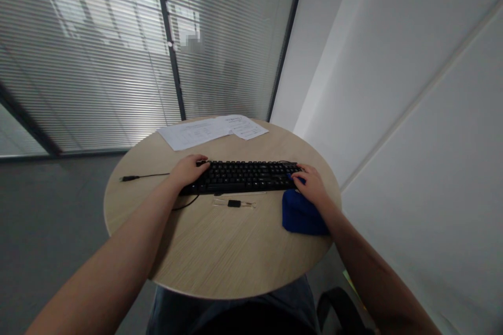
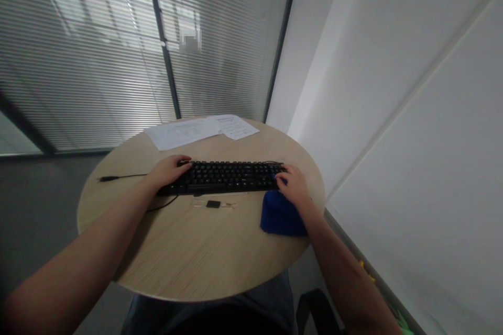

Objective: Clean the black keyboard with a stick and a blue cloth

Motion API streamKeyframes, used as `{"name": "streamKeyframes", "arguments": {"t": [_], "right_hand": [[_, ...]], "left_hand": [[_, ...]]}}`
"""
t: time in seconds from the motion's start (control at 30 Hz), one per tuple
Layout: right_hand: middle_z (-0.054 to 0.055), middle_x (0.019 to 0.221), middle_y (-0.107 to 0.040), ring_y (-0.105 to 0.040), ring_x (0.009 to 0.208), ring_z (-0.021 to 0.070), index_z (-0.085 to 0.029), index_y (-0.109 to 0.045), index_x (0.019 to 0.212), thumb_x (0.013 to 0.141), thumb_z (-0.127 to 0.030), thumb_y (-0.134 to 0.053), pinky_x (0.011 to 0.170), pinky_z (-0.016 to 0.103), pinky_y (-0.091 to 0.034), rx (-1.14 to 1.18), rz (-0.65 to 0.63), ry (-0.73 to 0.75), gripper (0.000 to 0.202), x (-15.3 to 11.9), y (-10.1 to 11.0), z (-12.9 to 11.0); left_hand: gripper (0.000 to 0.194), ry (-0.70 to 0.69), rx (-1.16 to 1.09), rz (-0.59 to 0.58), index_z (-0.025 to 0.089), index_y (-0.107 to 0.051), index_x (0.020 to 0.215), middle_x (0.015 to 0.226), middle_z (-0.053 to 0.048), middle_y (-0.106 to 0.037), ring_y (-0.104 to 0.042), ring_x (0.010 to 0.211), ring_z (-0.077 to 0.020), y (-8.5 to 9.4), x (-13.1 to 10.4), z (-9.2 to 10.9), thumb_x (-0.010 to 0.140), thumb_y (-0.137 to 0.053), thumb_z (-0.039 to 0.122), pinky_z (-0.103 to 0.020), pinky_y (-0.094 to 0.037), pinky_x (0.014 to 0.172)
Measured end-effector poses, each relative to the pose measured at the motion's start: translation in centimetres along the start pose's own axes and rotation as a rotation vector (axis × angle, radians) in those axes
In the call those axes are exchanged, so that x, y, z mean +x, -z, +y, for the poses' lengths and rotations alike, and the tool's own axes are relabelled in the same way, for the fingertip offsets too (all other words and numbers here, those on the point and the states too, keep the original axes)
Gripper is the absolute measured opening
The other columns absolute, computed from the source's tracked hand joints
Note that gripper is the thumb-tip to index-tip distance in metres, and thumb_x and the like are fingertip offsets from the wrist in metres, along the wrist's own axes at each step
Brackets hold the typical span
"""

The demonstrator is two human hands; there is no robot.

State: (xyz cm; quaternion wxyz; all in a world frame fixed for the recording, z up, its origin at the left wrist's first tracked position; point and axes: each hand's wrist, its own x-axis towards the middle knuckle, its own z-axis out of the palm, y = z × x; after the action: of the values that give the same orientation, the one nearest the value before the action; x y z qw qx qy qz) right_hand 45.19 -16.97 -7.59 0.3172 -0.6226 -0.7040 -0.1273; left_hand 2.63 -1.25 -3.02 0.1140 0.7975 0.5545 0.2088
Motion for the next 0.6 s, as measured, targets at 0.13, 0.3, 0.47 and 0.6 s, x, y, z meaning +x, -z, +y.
{"name": "streamKeyframes", "arguments": {"t": [0.13, 0.3, 0.47, 0.6], "right_hand": [[0.012, 0.131, -0.063, -0.056, 0.121, 0.0301, -0.025, -0.079, 0.093, 0.09, -0.028, -0.057, 0.107, 0.052, -0.042, 0.004, -0.012, 0.034, 0.022, 0.0, 0.2, -0.2], [0.011, 0.129, -0.064, -0.056, 0.122, 0.029, -0.024, -0.078, 0.09, 0.089, -0.025, -0.057, 0.108, 0.052, -0.042, 0.064, -0.027, 0.047, 0.021, 0.1, 0.1, -0.4], [0.011, 0.13, -0.063, -0.056, 0.122, 0.0289, -0.024, -0.078, 0.09, 0.09, -0.026, -0.057, 0.107, 0.051, -0.043, 0.049, -0.034, 0.033, 0.021, 0.0, -0.2, -0.1], [0.01, 0.134, -0.062, -0.055, 0.124, 0.0286, -0.025, -0.078, 0.098, 0.093, -0.027, -0.055, 0.108, 0.051, -0.042, 0.011, -0.042, 0.034, 0.024, 0.0, -0.3, 0.0]], "left_hand": [[0.053, -0.028, 0.025, -0.013, 0.021, -0.072, 0.121, 0.126, -0.009, -0.071, -0.064, 0.115, -0.0305, 0.1, 0.0, -0.1, 0.083, -0.048, 0.05, -0.038, -0.047, 0.104], [0.052, -0.107, 0.077, -0.002, 0.02, -0.073, 0.119, 0.124, -0.011, -0.071, -0.064, 0.115, -0.0303, 0.5, -0.4, 0.5, 0.084, -0.047, 0.048, -0.037, -0.045, 0.105], [0.056, -0.19, 0.204, 0.016, 0.021, -0.067, 0.128, 0.135, -0.012, -0.065, -0.056, 0.125, -0.0335, 0.3, -1.4, 2.4, 0.09, -0.042, 0.052, -0.046, -0.039, 0.109], [0.063, -0.167, 0.269, -0.055, 0.022, -0.057, 0.141, 0.144, -0.014, -0.058, -0.05, 0.131, -0.0376, -0.6, -1.8, 3.3, 0.093, -0.037, 0.057, -0.06, -0.028, 0.113]]}}
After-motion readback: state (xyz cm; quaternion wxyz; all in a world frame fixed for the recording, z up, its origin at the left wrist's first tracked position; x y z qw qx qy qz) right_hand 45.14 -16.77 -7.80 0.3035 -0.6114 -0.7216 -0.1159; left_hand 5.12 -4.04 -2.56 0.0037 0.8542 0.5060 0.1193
